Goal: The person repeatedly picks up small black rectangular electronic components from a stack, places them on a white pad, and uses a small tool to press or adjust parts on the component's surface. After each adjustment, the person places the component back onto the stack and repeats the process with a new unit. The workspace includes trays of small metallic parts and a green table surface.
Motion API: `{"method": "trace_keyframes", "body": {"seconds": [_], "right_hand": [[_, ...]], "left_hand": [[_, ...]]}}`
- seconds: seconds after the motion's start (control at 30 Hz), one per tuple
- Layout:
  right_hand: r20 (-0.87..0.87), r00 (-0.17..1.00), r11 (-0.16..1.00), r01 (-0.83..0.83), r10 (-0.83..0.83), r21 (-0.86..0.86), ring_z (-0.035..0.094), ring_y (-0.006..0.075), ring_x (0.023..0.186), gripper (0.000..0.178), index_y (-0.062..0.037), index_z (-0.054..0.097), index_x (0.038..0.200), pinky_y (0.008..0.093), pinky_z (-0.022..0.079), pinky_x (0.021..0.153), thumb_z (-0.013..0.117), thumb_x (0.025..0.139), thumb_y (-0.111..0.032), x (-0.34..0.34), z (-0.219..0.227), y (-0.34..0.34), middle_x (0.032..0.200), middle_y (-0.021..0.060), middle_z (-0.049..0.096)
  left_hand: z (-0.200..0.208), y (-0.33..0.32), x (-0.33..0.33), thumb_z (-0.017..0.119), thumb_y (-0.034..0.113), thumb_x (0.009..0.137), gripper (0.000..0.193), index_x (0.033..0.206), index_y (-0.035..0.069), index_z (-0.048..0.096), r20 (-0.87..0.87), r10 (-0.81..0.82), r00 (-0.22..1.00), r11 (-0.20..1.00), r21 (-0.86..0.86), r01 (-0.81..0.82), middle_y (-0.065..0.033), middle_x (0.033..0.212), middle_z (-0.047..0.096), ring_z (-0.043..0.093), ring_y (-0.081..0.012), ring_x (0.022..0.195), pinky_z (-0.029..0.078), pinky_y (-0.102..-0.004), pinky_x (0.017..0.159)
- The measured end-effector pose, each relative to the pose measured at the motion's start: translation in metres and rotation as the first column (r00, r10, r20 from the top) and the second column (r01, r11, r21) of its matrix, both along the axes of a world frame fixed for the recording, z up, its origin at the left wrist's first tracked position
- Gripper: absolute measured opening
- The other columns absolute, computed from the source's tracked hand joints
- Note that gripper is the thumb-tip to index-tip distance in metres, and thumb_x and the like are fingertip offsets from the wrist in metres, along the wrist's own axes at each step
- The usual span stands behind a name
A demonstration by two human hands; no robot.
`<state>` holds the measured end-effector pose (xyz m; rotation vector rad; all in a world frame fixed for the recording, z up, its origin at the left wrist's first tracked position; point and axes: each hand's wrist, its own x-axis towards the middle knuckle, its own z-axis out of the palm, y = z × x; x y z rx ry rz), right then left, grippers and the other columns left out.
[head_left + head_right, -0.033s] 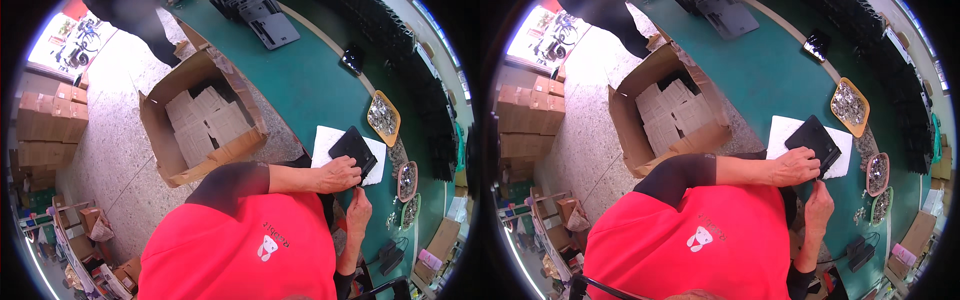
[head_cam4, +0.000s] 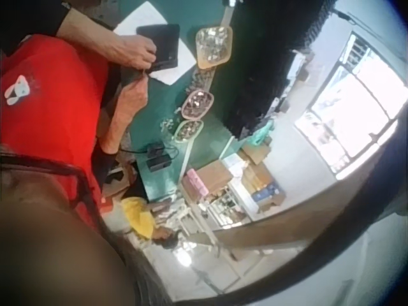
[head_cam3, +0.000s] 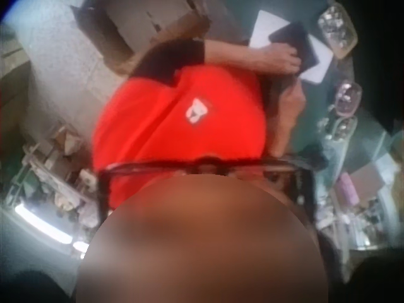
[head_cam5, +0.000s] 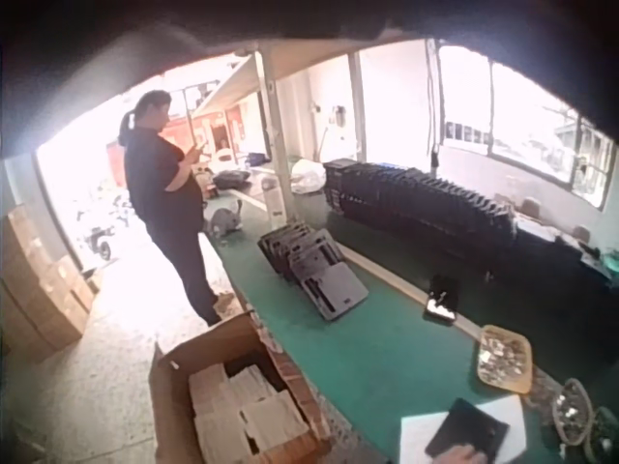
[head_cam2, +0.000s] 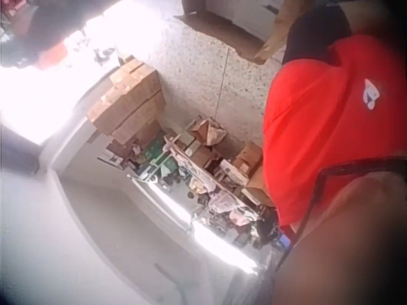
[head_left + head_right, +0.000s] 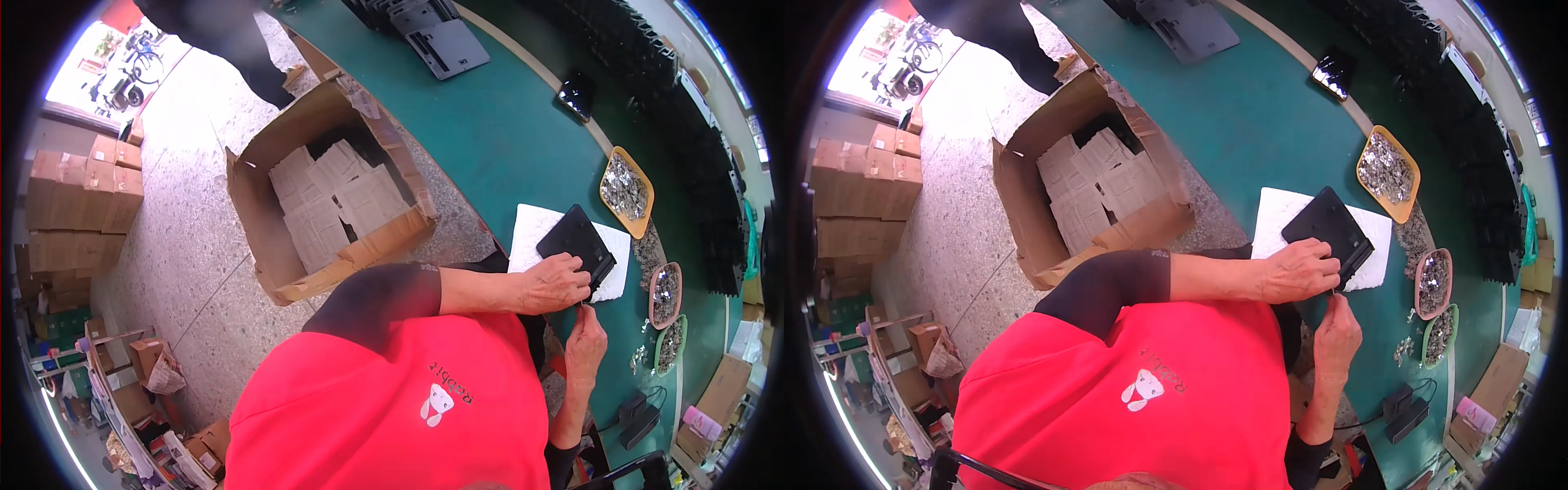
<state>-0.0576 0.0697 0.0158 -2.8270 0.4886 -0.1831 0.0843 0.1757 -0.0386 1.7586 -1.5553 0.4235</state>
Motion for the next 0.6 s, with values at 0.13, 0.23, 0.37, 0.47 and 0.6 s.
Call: {"method": "trace_keyframes", "body": {"seconds": [0.13,0.23,0.37,0.47,0.6], "right_hand": [[0.039,0.999,0.999,-0.014,0.016,-0.041,0.063,0.0397,0.076,0.017,-0.0032,0.063,0.101,0.0469,0.049,0.062,0.051,0.096,-0.014,-0.007,-0.005,-0.001,0.086,0.0186,0.066],[-0.004,1.000,0.993,-0.003,0.002,-0.116,0.065,0.0361,0.073,0.017,-0.0063,0.063,0.104,0.0449,0.051,0.060,0.050,0.096,-0.012,-0.006,-0.009,0.001,0.088,0.0139,0.068],[0.065,0.998,0.990,-0.007,0.017,-0.142,0.065,0.0314,0.064,0.013,-0.0093,0.061,0.100,0.0412,0.051,0.053,0.053,0.090,-0.008,-0.004,-0.011,0.000,0.078,0.0095,0.064],[0.069,0.998,0.987,-0.003,0.015,-0.160,0.063,0.0290,0.061,0.006,-0.0095,0.057,0.090,0.0387,0.051,0.051,0.053,0.087,-0.007,-0.004,-0.011,0.000,0.073,0.0080,0.058],[0.093,0.996,0.985,-0.001,0.018,-0.172,0.063,0.0262,0.060,0.005,-0.0098,0.056,0.087,0.0370,0.050,0.050,0.054,0.085,-0.007,-0.011,-0.015,0.003,0.071,0.0070,0.056]], "left_hand": [[0.003,-0.002,-0.001,0.061,0.017,0.072,0.008,0.074,0.011,0.055,-0.022,-0.030,0.999,0.999,-0.015,0.030,-0.0015,0.079,0.052,0.053,-0.0190,0.079,0.046,-0.0327,0.068],[-0.001,-0.002,0.000,0.061,0.016,0.070,0.008,0.073,0.011,0.055,-0.042,-0.051,0.998,0.998,-0.042,0.049,-0.0024,0.079,0.054,0.055,-0.0197,0.077,0.047,-0.0325,0.067],[-0.002,-0.002,0.001,0.062,0.015,0.073,0.010,0.080,0.010,0.056,-0.043,-0.093,0.995,0.994,0.059,0.095,-0.0049,0.081,0.053,0.056,-0.0241,0.084,0.048,-0.0360,0.075],[0.012,0.001,0.005,0.059,0.012,0.073,0.005,0.074,0.009,0.055,-0.051,-0.108,0.993,0.993,0.041,0.110,-0.0058,0.079,0.051,0.055,-0.0228,0.083,0.048,-0.0348,0.073],[0.012,-0.001,0.003,0.066,0.013,0.071,0.013,0.078,0.007,0.056,-0.008,-0.126,0.992,0.992,0.000,0.126,-0.0077,0.079,0.052,0.058,-0.0261,0.086,0.049,-0.0359,0.074]]}}
